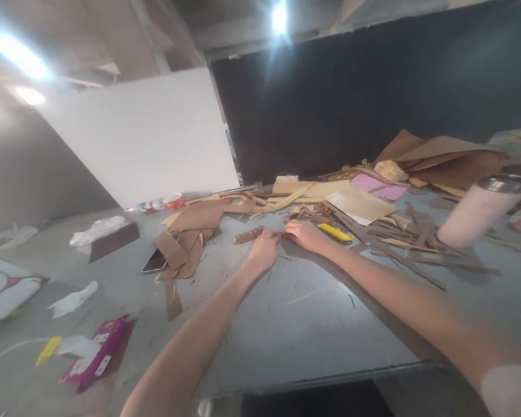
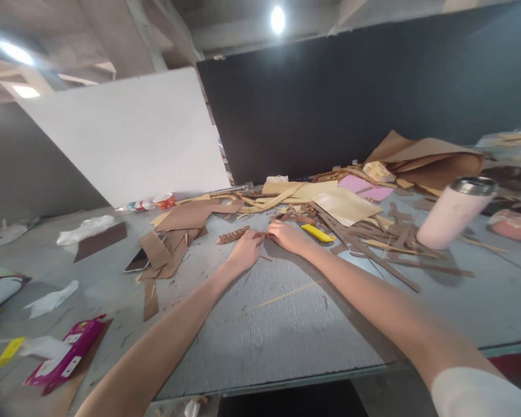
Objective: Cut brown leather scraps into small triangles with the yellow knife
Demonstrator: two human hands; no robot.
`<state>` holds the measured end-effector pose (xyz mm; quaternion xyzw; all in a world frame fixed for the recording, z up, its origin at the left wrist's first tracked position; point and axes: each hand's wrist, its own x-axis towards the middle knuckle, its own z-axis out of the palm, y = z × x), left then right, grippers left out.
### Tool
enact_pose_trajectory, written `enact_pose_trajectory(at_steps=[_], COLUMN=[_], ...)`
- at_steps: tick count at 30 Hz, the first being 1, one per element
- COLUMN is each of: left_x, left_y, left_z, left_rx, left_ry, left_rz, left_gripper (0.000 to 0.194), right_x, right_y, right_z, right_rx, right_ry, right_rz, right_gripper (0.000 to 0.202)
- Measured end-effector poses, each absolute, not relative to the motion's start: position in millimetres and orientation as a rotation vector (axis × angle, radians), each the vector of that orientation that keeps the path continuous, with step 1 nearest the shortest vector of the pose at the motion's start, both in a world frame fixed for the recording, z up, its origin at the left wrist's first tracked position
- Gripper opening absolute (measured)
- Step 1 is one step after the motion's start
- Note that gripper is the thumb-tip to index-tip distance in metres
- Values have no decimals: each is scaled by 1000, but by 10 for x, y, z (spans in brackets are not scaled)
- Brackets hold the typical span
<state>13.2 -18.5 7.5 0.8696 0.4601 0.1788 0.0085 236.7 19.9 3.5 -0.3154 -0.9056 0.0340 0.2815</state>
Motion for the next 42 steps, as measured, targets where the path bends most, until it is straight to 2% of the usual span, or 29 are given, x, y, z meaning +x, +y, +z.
enact_pose_trajectory(at_steps=[5,11,26,30,35,39,42], left_x=[41,-141,-173,-166,-178,-180,-182], left_y=[-202,-332,-486,-520,-541,-548,-547], left_z=[169,210,164,176,183,145,118], left_rx=[2826,2942,2821,2835,2857,2827,2812], left_ry=[1283,1212,1110,1108,1099,1124,1145], left_rz=[468,349,496,496,470,526,543], left_gripper=[40,51,58,69,68,63,60], right_x=[2264,2196,2137,2139,2152,2165,2169], right_y=[249,354,134,92,-7,-121,-166], right_z=[56,-73,-169,-158,-50,44,50], right_rx=[-989,-1191,-1427,-1406,-1271,-1131,-1064], right_ry=[-2321,-2237,-2154,-2143,-2164,-2153,-2219], right_rz=[235,357,207,161,203,228,169], right_gripper=[25,34,44,44,37,55,60])
